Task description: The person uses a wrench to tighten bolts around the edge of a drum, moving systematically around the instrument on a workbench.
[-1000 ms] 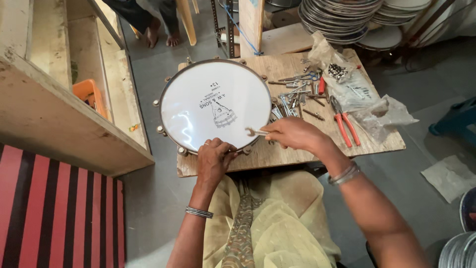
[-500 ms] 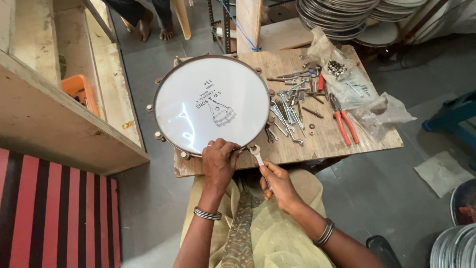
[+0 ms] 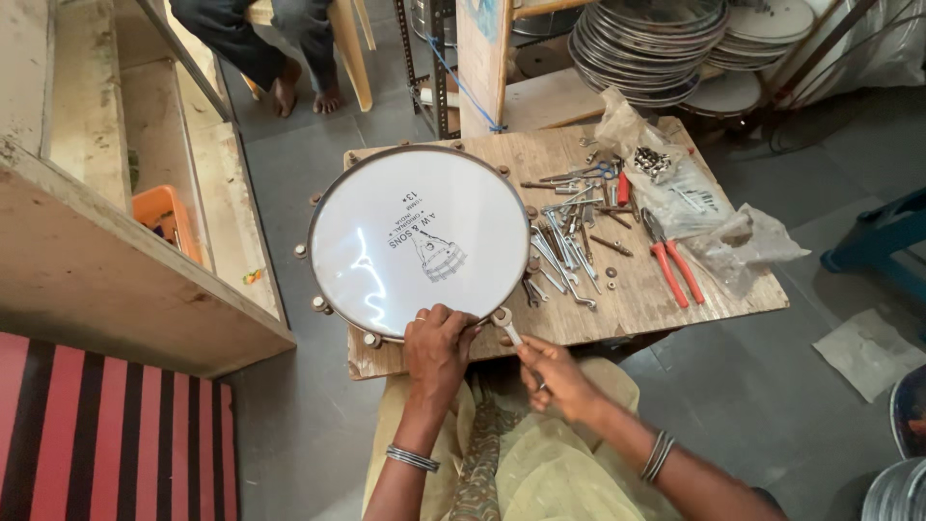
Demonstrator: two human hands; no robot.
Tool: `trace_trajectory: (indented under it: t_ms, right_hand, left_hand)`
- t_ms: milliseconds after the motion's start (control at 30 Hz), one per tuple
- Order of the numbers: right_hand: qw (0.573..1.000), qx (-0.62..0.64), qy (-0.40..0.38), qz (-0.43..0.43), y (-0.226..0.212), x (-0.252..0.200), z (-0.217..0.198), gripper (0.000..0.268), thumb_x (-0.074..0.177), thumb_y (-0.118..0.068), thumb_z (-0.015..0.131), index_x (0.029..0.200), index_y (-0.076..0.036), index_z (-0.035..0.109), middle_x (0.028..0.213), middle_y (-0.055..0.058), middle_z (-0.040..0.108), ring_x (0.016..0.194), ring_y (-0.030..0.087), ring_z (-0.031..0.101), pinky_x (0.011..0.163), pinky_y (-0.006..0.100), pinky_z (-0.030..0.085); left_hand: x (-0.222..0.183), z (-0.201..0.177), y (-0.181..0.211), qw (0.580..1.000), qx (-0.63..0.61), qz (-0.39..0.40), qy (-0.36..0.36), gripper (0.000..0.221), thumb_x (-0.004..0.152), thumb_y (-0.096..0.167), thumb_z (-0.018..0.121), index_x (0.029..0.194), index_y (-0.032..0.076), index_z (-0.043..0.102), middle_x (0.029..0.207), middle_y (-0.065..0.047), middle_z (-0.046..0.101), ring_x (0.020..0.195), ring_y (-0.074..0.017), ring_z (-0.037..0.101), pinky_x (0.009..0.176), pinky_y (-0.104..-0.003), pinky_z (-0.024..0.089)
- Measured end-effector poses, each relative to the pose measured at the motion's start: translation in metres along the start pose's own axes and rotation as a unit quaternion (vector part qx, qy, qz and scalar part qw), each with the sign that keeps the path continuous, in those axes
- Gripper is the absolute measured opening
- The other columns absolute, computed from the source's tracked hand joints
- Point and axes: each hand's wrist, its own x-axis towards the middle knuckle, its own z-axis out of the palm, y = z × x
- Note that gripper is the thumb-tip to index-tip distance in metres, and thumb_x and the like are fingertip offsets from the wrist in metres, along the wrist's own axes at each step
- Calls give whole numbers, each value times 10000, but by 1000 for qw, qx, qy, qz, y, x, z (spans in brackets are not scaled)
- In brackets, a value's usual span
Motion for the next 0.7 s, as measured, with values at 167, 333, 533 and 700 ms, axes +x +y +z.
trace_trajectory:
  t_ms: [167, 333, 533, 700]
  right_hand:
    - [987, -86, -102, 90, -45, 18, -44, 522, 1027, -310, 589, 1499, -103, 512, 563, -4, 521, 367, 72, 429, 363, 249, 398]
    - [919, -352, -79, 159, -109, 30, -34, 508, 975, -305, 640, 1466, -185, 585, 565, -16, 512, 376, 75, 430, 352, 259, 368]
    - [667, -737, -96, 48, -172, 33, 13, 403, 945, -339, 626, 1338, -295, 701, 628, 53, 615, 469, 156, 530, 440, 363, 442]
    - [559, -735, -94, -372, -143, 22, 22, 255, 936, -361, 689, 1128, -223, 784, 765, 34, 696, 587, 160, 636, 525, 385, 497]
  left_hand:
    - [1, -1, -5, 1000, 5, 2, -21, 122, 767, 205, 824, 859, 158, 759, 807, -30, 612, 808, -262, 591, 687, -422, 422]
    - [2, -4, -5, 1000, -10, 3, -25, 142, 740, 180, 836, 847, 135, 754, 812, -42, 632, 814, -279, 598, 707, -432, 443]
    - [4, -4, -11, 999, -4, 19, -44, 154, 731, 178, 845, 854, 131, 767, 807, -58, 647, 789, -294, 603, 697, -438, 474]
    - [5, -7, -12, 999, 7, -2, -46, 162, 728, 210, 862, 837, 130, 772, 783, -62, 643, 775, -294, 601, 684, -438, 471]
